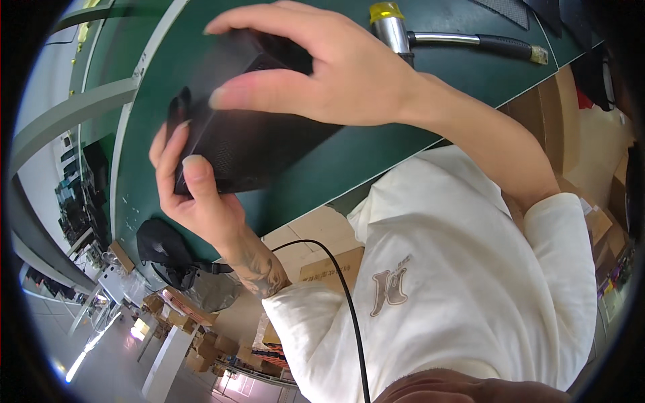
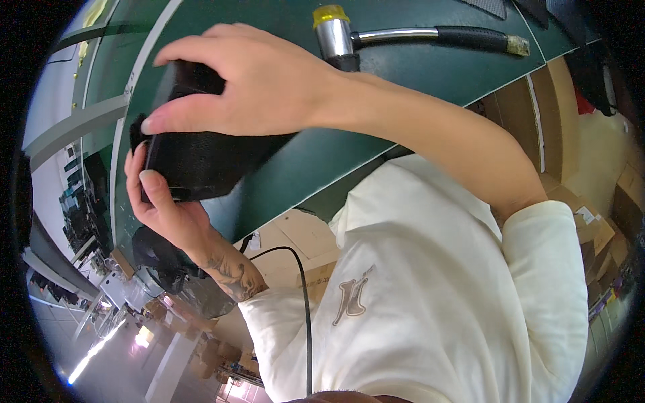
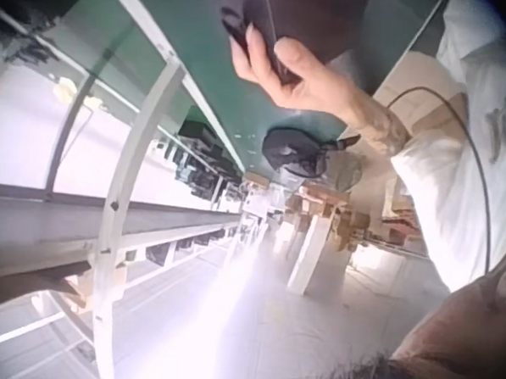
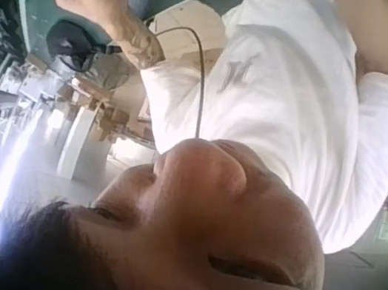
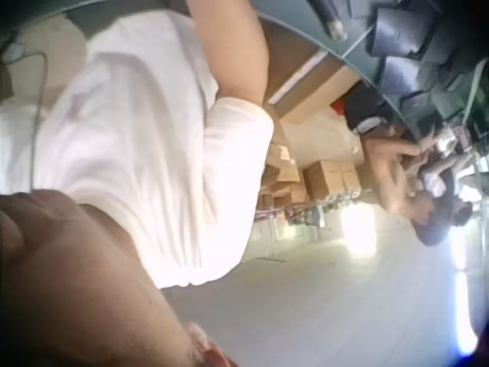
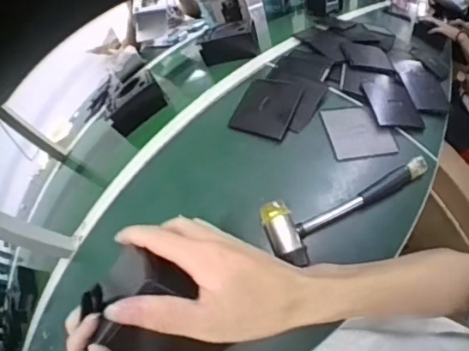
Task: The person repeatedly assembles small black speaker units by placing a mesh grille over the speaker driver and tapping it into place with a rubber mallet. They handle multiple units one at a time, flipping them to check fit and alignment, then move completed units aside on the green workbench.
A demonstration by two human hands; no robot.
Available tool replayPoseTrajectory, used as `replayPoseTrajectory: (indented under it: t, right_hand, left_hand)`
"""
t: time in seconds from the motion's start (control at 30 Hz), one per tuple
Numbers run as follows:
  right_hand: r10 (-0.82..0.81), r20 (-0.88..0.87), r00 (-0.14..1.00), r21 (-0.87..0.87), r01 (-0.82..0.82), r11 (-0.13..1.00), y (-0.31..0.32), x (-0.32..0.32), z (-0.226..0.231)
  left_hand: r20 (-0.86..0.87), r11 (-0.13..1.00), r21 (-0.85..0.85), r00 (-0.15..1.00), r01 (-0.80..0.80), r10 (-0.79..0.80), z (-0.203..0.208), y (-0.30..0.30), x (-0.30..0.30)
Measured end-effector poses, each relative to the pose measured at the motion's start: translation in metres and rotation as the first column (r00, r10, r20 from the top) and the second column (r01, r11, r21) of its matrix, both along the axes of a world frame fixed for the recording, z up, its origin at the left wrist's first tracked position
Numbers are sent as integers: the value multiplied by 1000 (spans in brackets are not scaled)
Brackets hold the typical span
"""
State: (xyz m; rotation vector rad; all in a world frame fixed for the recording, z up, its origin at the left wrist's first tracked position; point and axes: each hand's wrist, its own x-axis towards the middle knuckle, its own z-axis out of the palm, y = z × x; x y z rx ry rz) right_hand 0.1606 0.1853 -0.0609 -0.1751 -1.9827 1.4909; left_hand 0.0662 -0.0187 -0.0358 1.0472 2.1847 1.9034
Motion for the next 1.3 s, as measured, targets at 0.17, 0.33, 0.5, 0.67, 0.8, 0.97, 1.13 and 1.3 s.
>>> replayPoseTrajectory:
  t: [0.17, 0.33, 0.5, 0.67, 0.8, 0.97, 1.13, 1.3]
  right_hand:
    - [322, -44, 946, -211, -324, 922, 9, 11, -15]
    - [271, -66, 960, -231, -279, 932, 7, 6, -13]
    - [246, 36, 969, -190, -235, 953, 20, -21, -10]
    - [36, 195, 980, 155, -67, 986, 39, -26, -2]
    - [167, 301, 939, 499, -304, 812, 93, 46, 37]
    - [-126, 540, 832, 751, -409, 519, 104, 110, 20]
    - [43, 530, 847, 597, -408, 691, 111, 93, 38]
    - [144, 264, 954, 510, -264, 819, 74, 42, 100]
  left_hand:
    - [109, 998, -61, 994, 3, 4, 7, -5, -17]
    - [25, 999, -34, 1000, 16, -15, -1, -5, -21]
    - [328, 987, -140, 936, -83, 126, 18, 21, -35]
    - [565, 993, -86, 817, -78, 112, -4, 28, -76]
    - [600, 997, 10, 798, -76, 55, -17, 23, -76]
    - [601, 994, 37, 797, -108, 64, -18, 35, -69]
    - [603, 994, 73, 798, -83, 22, -20, 30, -73]
    - [601, 993, 91, 799, -69, 0, -23, 29, -77]
